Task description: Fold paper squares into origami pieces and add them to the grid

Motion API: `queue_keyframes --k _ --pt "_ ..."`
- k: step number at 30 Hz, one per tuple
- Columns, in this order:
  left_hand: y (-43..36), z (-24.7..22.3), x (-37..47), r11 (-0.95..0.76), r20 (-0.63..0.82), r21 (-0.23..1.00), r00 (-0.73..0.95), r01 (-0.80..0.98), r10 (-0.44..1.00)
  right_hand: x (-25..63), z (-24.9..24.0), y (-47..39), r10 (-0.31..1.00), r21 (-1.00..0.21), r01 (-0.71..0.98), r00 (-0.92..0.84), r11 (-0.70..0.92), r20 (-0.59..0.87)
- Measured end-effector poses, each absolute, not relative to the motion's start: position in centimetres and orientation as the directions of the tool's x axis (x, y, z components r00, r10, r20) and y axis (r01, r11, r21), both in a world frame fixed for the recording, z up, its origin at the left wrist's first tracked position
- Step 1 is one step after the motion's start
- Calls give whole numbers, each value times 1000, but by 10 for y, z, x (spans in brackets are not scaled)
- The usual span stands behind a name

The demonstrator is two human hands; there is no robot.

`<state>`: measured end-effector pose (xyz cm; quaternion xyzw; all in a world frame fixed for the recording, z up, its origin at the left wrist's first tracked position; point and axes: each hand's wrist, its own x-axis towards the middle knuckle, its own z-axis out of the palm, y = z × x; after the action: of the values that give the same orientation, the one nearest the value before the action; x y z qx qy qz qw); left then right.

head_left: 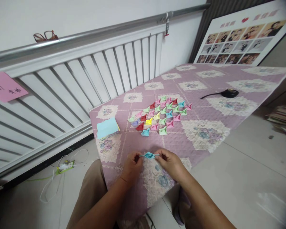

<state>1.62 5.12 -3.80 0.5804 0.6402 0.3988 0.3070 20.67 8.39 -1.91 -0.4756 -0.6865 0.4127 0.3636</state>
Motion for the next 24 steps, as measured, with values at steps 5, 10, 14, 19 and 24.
queue_keyframes --k 5,10,14,19,24 --pt "49 -37 15 16 70 891 -172 454 983 205 -20 85 952 -910 358 -290 207 102" --pt "51 -40 15 -58 122 893 -115 447 986 209 -16 90 924 -846 431 -343 313 167" --pt "53 -44 16 -88 147 825 -61 558 987 221 -18 98 881 -742 508 -409 437 239" --pt "50 -36 19 -128 177 673 10 729 984 231 -24 104 837 -619 577 -469 532 282" --pt "48 -28 21 -172 162 576 95 799 982 232 -23 100 831 -567 607 -418 557 368"
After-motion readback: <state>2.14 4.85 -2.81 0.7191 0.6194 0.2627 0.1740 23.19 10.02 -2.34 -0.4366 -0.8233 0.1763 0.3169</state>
